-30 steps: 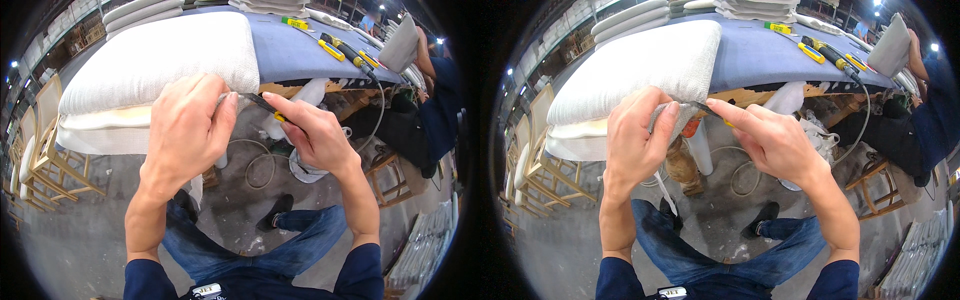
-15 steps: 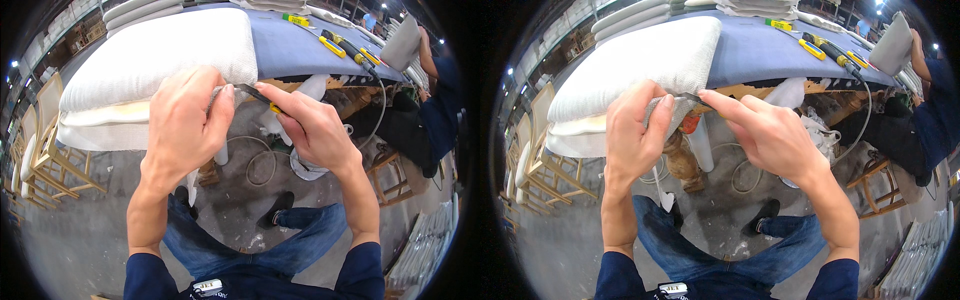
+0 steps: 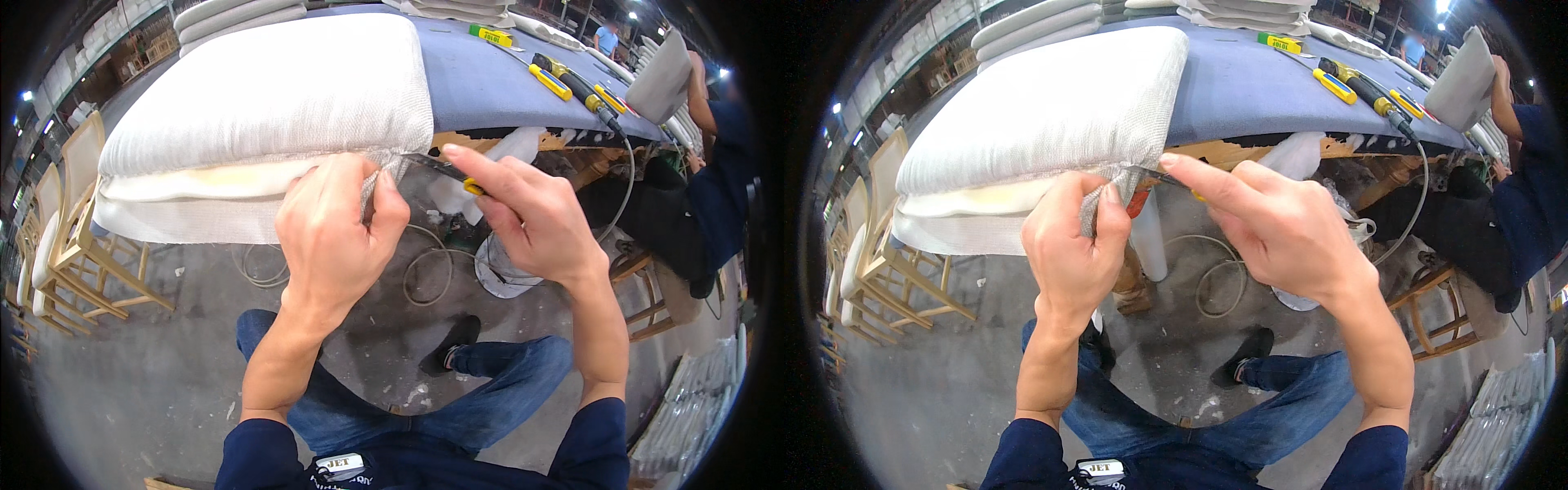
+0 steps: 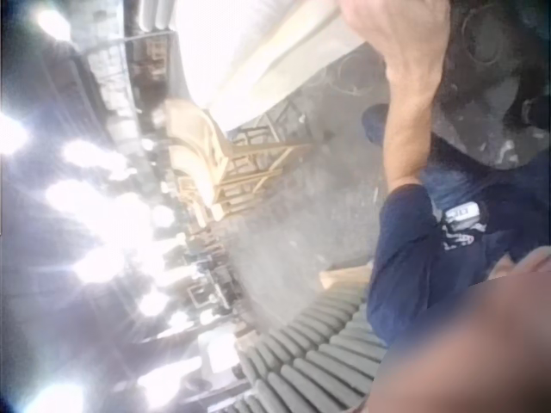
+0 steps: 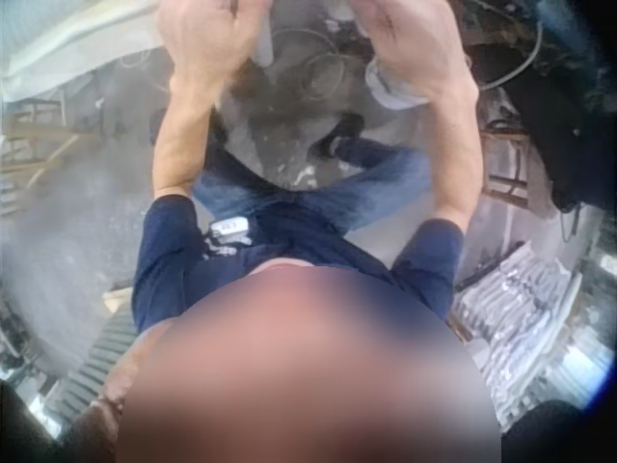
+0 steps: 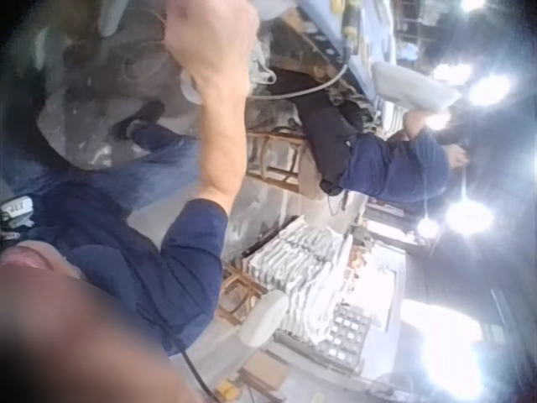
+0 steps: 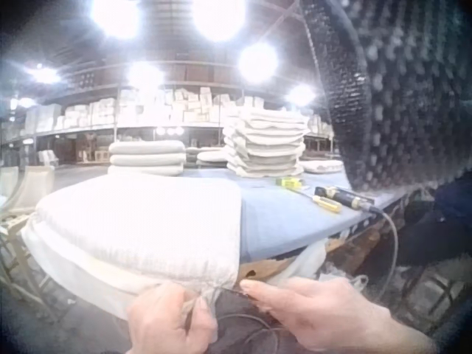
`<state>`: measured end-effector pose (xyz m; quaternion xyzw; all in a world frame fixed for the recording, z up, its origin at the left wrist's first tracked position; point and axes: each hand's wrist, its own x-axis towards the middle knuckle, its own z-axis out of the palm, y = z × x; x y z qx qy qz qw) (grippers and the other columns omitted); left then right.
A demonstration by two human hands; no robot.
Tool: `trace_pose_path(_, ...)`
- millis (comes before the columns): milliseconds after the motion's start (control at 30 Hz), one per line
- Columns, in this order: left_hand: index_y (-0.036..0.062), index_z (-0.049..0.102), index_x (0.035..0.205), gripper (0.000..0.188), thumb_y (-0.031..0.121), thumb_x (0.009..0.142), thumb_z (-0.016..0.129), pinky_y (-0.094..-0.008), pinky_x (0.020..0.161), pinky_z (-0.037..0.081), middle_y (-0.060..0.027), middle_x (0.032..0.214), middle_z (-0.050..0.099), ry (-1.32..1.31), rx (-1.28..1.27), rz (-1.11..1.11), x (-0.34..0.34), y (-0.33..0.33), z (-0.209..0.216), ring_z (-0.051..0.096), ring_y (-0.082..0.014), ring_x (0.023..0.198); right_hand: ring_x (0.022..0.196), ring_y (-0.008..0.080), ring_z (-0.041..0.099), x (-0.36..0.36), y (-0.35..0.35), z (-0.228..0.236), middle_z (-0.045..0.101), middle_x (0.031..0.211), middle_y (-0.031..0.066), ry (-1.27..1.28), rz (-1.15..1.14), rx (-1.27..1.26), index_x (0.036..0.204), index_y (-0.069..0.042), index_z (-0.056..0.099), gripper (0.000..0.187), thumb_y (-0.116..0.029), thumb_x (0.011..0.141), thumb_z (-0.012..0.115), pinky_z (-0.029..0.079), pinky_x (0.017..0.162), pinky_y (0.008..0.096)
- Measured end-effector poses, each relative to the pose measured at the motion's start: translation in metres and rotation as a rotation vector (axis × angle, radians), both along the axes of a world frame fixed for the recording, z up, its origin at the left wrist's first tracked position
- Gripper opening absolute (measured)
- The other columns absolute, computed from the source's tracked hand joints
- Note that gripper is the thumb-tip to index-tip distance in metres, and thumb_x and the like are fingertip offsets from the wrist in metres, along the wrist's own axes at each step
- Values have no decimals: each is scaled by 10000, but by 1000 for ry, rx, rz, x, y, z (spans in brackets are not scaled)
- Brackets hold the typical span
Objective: The person staples white fabric onto a cushion using a yellow staple gun, then trims excess fabric with a yellow utility knife. The person folds the edges and stacks the finished cushion with others on the table.
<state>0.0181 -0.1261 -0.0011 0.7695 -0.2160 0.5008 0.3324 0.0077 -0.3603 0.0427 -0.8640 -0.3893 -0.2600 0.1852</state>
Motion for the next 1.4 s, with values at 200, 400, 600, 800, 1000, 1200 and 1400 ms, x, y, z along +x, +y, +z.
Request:
trace_pose_path(200, 77, 727, 958, 145, 99, 821, 768, -374, 670, 499, -69, 798, 717, -42, 10, 80, -5, -5, 9, 690, -267, 695, 722, 292, 662, -6, -3, 13, 721, 1013, 163, 15, -39, -49, 1448, -75, 613, 614, 75, 853, 645, 544, 659, 367)
trace_pose_path(400, 78, 733, 949, 73, 117, 888, 746, -387, 674, 489, -69, 734, 706, -76, -23, -72, 0, 4, 3, 683, -268, 668, 897, 340, 713, -2, -5, 5, 722, 1199, 199, -3, -21, -31, 1447, -47, 598, 601, 103, 867, 645, 573, 816, 388)
trace_pose_path(600, 53, 704, 927, 101, 142, 961, 668, -406, 677, 478, -91, 661, 670, 207, -129, -212, -6, 8, 7, 669, -307, 641, 664, 297, 617, 4, 2, -2, 584, 772, 95, -80, 38, 36, 1480, -179, 586, 630, 15, 889, 681, 518, 605, 417)
trace_pose_path(800, 51, 673, 899, 121, 142, 974, 647, -409, 693, 463, -92, 661, 660, 294, -179, -292, -6, 9, 9, 646, -329, 619, 816, 313, 687, -3, 4, 2, 716, 1069, 169, 14, -59, -46, 1444, -66, 610, 596, 84, 868, 657, 559, 747, 382)
trace_pose_path(1000, 55, 665, 886, 76, 105, 943, 663, -404, 707, 445, -86, 678, 648, 280, -175, -294, -10, 6, 9, 620, -310, 618, 683, 302, 633, -5, 11, 2, 646, 876, 127, -32, -126, -121, 1441, -130, 629, 604, 69, 871, 654, 534, 634, 389)
trace_pose_path(1200, 53, 683, 895, 87, 15, 822, 711, -360, 586, 421, -75, 742, 619, -17, -4, -307, -45, 11, 17, 568, -258, 608, 694, 305, 646, -9, 11, 10, 663, 906, 129, -164, -167, -154, 1432, -122, 634, 593, 73, 872, 657, 548, 641, 383)
trace_pose_path(1400, -2, 712, 976, 184, -52, 799, 726, -339, 546, 454, -113, 787, 626, 198, -109, -568, -59, 42, -28, 587, -238, 627, 725, 146, 643, -9, -9, 6, 734, 1064, 129, -249, -13, 137, 1508, 27, 509, 534, 23, 985, 613, 543, 656, 269)
